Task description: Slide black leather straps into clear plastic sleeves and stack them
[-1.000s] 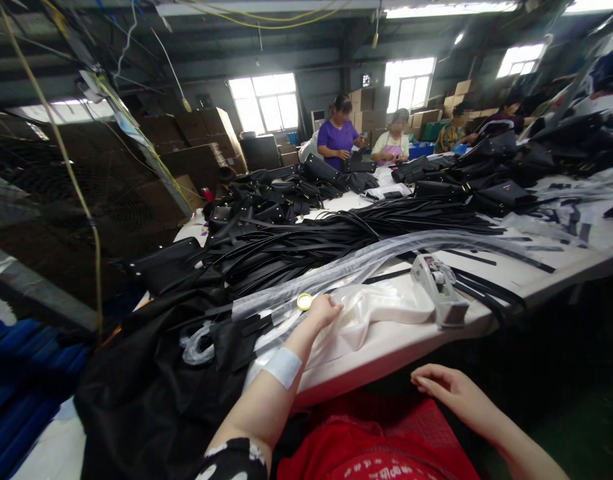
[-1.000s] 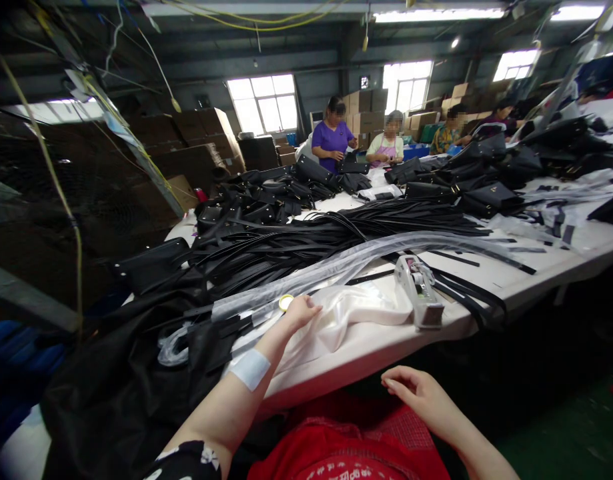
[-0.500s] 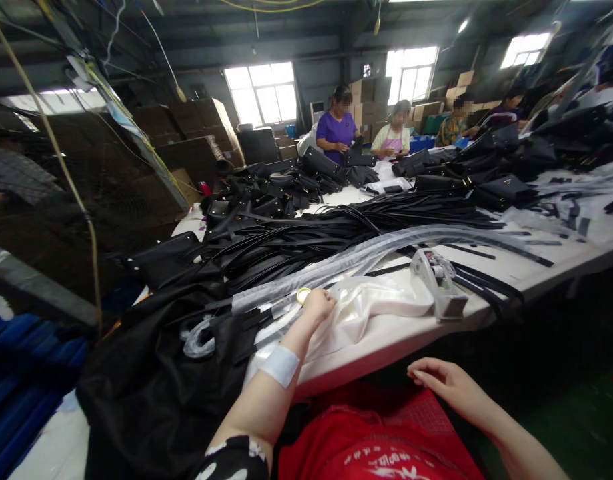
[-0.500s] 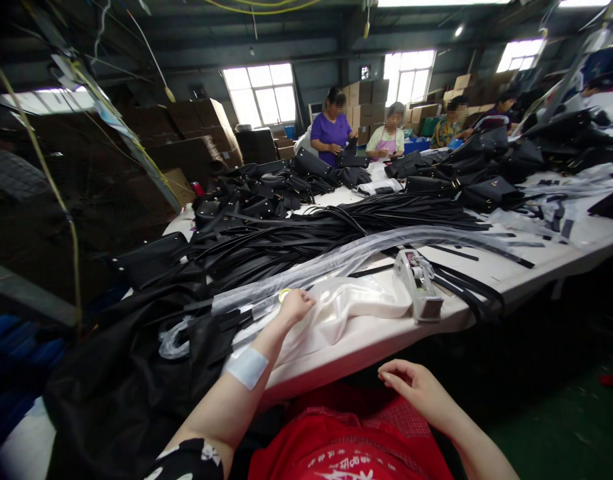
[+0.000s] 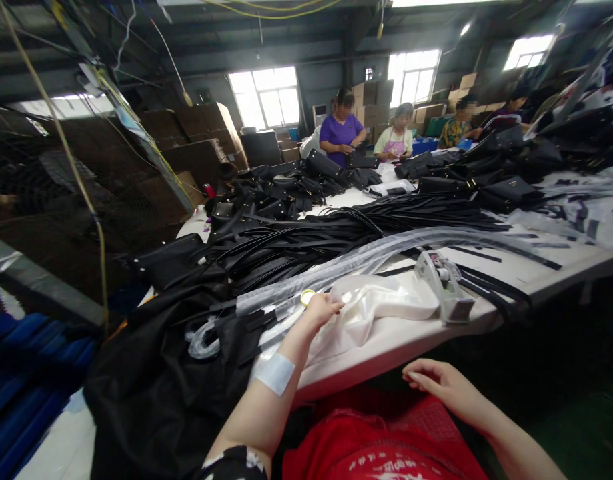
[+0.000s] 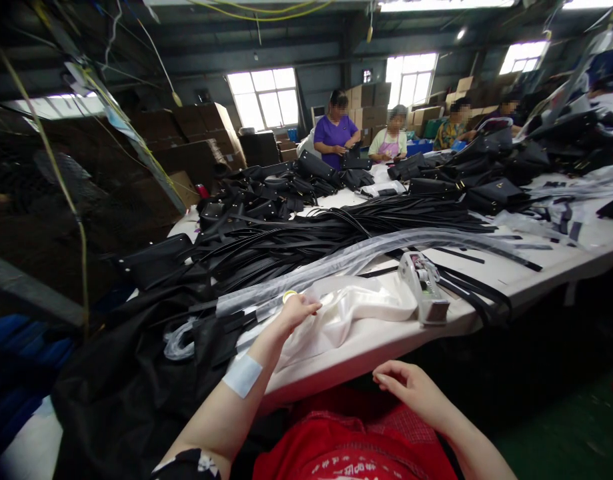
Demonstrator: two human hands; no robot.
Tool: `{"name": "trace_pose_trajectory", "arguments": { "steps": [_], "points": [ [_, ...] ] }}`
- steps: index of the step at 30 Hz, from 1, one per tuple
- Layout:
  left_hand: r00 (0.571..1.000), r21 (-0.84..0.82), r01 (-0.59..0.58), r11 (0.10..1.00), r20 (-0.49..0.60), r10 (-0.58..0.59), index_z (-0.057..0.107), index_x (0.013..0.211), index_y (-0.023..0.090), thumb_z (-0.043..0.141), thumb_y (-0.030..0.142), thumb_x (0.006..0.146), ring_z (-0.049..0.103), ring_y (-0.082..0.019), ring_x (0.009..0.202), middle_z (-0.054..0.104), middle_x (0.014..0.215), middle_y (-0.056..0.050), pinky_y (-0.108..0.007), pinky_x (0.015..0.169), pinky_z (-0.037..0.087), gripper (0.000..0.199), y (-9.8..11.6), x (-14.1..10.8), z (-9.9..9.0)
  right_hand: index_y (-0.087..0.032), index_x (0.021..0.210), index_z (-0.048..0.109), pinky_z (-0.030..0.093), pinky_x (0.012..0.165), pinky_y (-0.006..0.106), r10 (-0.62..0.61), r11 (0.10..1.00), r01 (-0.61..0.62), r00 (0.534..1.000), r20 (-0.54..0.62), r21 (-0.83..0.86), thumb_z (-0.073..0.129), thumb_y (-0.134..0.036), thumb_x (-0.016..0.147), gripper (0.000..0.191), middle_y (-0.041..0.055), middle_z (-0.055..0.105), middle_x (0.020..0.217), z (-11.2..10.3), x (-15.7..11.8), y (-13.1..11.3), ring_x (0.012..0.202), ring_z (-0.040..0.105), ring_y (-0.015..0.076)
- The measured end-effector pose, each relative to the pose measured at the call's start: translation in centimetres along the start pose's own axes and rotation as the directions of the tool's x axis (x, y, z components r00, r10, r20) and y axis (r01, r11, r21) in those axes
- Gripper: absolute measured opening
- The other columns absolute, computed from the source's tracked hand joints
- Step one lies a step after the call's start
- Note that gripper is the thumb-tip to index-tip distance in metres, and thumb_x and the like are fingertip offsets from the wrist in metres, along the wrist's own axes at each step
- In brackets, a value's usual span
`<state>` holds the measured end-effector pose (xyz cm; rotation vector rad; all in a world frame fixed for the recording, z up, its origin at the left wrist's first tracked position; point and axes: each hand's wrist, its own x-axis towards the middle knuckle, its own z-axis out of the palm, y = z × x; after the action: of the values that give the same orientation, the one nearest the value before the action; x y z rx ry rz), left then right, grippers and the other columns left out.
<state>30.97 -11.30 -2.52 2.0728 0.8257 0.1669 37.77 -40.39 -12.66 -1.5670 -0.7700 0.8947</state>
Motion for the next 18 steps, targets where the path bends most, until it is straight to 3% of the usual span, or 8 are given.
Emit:
{"name": "trace_pose_trajectory", "arguments": {
  "steps": [3, 5, 7, 9, 13, 16, 18],
  "points": [
    [0.972, -0.111, -0.116, 0.987, 0.193, 0.136, 0.068, 0.086, 0.011, 0.066, 0.027, 0.083, 0.063, -0.014, 0.066, 0.07, 0.079, -0.006, -0.024, 0.063, 0.048, 0.016, 1.8, -3.3, 1.4, -0.019, 0.101, 0.073, 0.05, 0.094, 0.042, -0.027, 0.988, 0.027, 1.0, -0.003, 0.154, 0.071, -0.058, 0.076, 0.047, 0.0114, 0.073, 0.107, 1.2, 1.5, -2.2, 0.103, 0.065, 0.0282],
    [0.913, -0.173, -0.144, 0.974, 0.358, 0.198, 0.069, 0.085, 0.012, 0.064, 0.028, 0.083, 0.062, -0.013, 0.061, 0.069, 0.074, -0.004, -0.022, 0.058, 0.047, 0.017, 2.5, -5.8, 2.9, -0.02, 0.109, 0.071, 0.051, 0.09, 0.04, -0.042, 0.929, 0.032, 0.999, 0.019, 0.368, 0.075, -0.058, 0.073, 0.053, 0.0113, 0.073, 0.109, 2.6, 2.9, -4.1, 0.105, 0.065, 0.0281],
    [0.837, -0.198, -0.145, 0.969, 0.498, 0.227, 0.068, 0.083, 0.012, 0.061, 0.029, 0.085, 0.06, -0.012, 0.054, 0.064, 0.064, -0.001, -0.021, 0.052, 0.044, 0.018, 2.5, -8.1, 4.2, -0.019, 0.116, 0.068, 0.055, 0.071, 0.037, -0.024, 0.804, -0.026, 0.997, 0.076, 0.594, 0.076, -0.055, 0.072, 0.057, 0.0111, 0.073, 0.103, 4.0, 4.1, -5.9, 0.088, 0.069, 0.0266],
    [0.799, -0.168, -0.181, 0.969, 0.549, 0.244, 0.066, 0.083, 0.013, 0.057, 0.031, 0.087, 0.059, -0.012, 0.053, 0.063, 0.063, 0.0, -0.02, 0.051, 0.043, 0.02, 1.5, -10.0, 4.8, -0.019, 0.114, 0.068, 0.052, 0.06, 0.032, -0.01, 0.685, -0.058, 0.996, 0.089, 0.727, 0.076, -0.051, 0.074, 0.052, 0.0057, 0.072, 0.084, 5.0, 4.9, -7.2, 0.068, 0.066, 0.0212],
    [0.864, 0.122, -0.338, 0.933, 0.433, 0.257, 0.067, 0.086, 0.017, 0.063, 0.033, 0.082, 0.062, -0.015, 0.067, 0.07, 0.076, -0.002, -0.023, 0.063, 0.047, 0.017, -2.5, -12.9, 2.8, -0.024, 0.089, 0.069, 0.051, 0.075, 0.025, -0.036, 0.598, 0.057, 0.998, -0.045, 0.8, 0.079, -0.047, 0.075, 0.029, -0.0092, 0.043, 0.047, 3.8, 4.6, -8.7, 0.054, 0.051, 0.0095],
    [0.931, 0.416, -0.296, 0.86, 0.327, 0.162, 0.068, 0.083, 0.018, 0.057, 0.023, 0.082, 0.063, -0.021, 0.079, 0.072, 0.084, -0.007, -0.032, 0.079, 0.048, 0.012, -6.9, -15.9, 0.4, -0.028, 0.085, 0.066, 0.051, 0.076, 0.029, -0.05, 0.643, 0.216, 0.969, -0.241, 0.734, 0.077, -0.048, 0.077, 0.024, -0.0083, 0.034, 0.048, 0.2, 3.8, -8.9, 0.05, 0.043, 0.0099],
    [0.97, 0.561, -0.217, 0.799, 0.216, 0.112, 0.068, 0.083, 0.019, 0.052, 0.015, 0.081, 0.063, -0.024, 0.088, 0.071, 0.087, -0.009, -0.041, 0.099, 0.042, 0.016, -10.0, -18.6, -0.3, -0.032, 0.084, 0.066, 0.049, 0.076, 0.037, -0.077, 0.718, 0.287, 0.938, -0.338, 0.634, 0.066, -0.049, 0.086, 0.018, -0.006, 0.029, 0.05, -2.0, 3.6, -8.6, 0.049, 0.04, 0.0123]
  ]
}}
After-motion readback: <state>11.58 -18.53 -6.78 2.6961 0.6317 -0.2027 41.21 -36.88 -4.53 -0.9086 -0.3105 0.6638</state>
